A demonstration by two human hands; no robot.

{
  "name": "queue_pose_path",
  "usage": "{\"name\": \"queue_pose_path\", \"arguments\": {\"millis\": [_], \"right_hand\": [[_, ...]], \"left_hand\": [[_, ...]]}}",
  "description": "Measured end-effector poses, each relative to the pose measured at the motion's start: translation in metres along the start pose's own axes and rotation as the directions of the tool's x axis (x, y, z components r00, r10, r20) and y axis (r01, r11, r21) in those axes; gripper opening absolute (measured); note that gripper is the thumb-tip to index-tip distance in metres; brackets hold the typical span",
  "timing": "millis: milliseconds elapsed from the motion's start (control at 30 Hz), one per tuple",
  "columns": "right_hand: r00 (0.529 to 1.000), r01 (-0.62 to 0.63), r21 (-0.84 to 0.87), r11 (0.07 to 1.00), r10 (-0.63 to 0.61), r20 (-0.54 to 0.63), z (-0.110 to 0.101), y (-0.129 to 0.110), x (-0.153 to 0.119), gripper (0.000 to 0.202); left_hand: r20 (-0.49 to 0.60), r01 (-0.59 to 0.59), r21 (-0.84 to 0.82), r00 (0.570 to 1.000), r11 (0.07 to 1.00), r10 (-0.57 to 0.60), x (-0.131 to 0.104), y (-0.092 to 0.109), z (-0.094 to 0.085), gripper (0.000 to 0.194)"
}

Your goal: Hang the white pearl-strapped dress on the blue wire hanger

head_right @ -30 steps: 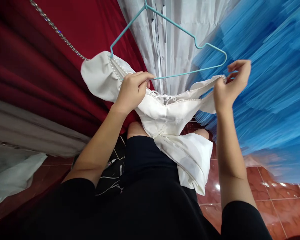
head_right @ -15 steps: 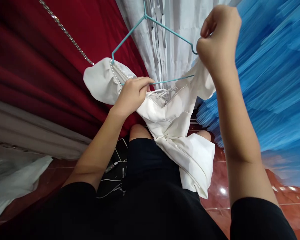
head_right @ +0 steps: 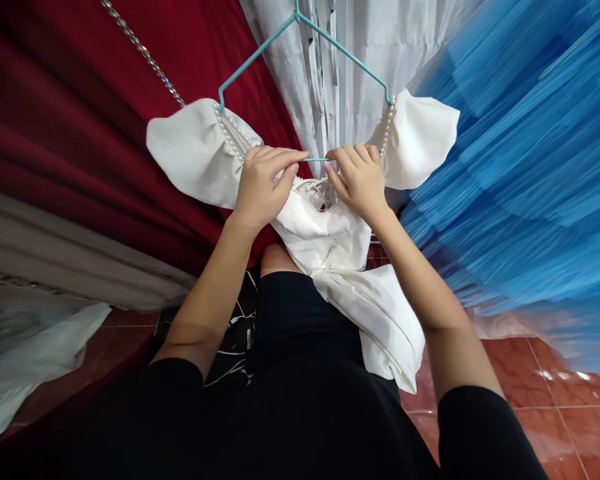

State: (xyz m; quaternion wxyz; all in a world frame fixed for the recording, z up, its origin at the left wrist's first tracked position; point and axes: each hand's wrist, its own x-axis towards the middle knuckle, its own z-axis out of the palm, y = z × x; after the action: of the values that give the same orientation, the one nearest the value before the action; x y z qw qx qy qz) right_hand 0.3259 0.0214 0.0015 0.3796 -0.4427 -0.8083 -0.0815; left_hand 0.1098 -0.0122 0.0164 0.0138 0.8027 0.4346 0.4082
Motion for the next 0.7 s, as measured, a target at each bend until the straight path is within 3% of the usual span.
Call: {"name": "queue_pose_path", "arguments": {"millis": [100,167,233,267,333,433,533,600,633,700], "right_hand": [[0.995,-0.020,0.049,0.999,0.025,-0.098,0.007,-0.010,-0.008,0.042],[0.992,-0.020,0.089,0.996,0.030,-0.121,0.007,-0.018,-0.009,0.045],[0.991,-0.014,0.103,0.995,0.027,-0.128,0.007,-0.022,-0.008,0.046],[0.991,-0.016,0.103,0.995,0.029,-0.130,0.006,-0.022,-0.006,0.046],[0.989,-0.026,0.090,0.996,0.038,-0.141,0.005,-0.017,-0.004,0.045],[0.988,-0.025,0.066,0.998,0.035,-0.151,0.000,-0.004,-0.001,0.043],[0.990,0.004,0.069,0.998,0.006,-0.144,-0.006,0.003,0.000,0.040],[0.989,0.016,0.092,0.996,-0.002,-0.148,-0.007,0.003,0.000,0.038],[0.989,0.020,0.112,0.993,-0.003,-0.148,-0.007,0.002,0.000,0.037],[0.990,0.026,0.160,0.987,-0.003,-0.143,-0.005,-0.002,0.000,0.036]], "left_hand": [[-0.202,0.032,-0.041,0.978,0.999,-0.040,-0.008,-0.013,-0.002,0.024],[-0.426,0.062,-0.014,0.903,0.998,-0.062,-0.008,-0.029,-0.008,0.033],[-0.574,0.055,0.024,0.818,0.998,-0.031,-0.002,-0.046,-0.018,0.044],[-0.593,0.040,0.028,0.805,0.999,-0.015,0.002,-0.054,-0.025,0.042],[-0.565,0.043,0.002,0.824,0.999,-0.034,0.011,-0.068,-0.040,0.035],[-0.493,0.156,-0.022,0.857,0.987,-0.147,0.021,-0.090,-0.064,0.032],[-0.551,0.242,-0.057,0.802,0.969,-0.233,0.018,-0.120,-0.077,0.018],[-0.592,0.262,-0.121,0.755,0.957,-0.282,0.007,-0.138,-0.074,0.013],[-0.585,0.265,-0.157,0.751,0.951,-0.306,-0.001,-0.143,-0.067,0.018],[-0.517,0.261,-0.229,0.784,0.938,-0.345,-0.019,-0.140,-0.047,0.034]]}}
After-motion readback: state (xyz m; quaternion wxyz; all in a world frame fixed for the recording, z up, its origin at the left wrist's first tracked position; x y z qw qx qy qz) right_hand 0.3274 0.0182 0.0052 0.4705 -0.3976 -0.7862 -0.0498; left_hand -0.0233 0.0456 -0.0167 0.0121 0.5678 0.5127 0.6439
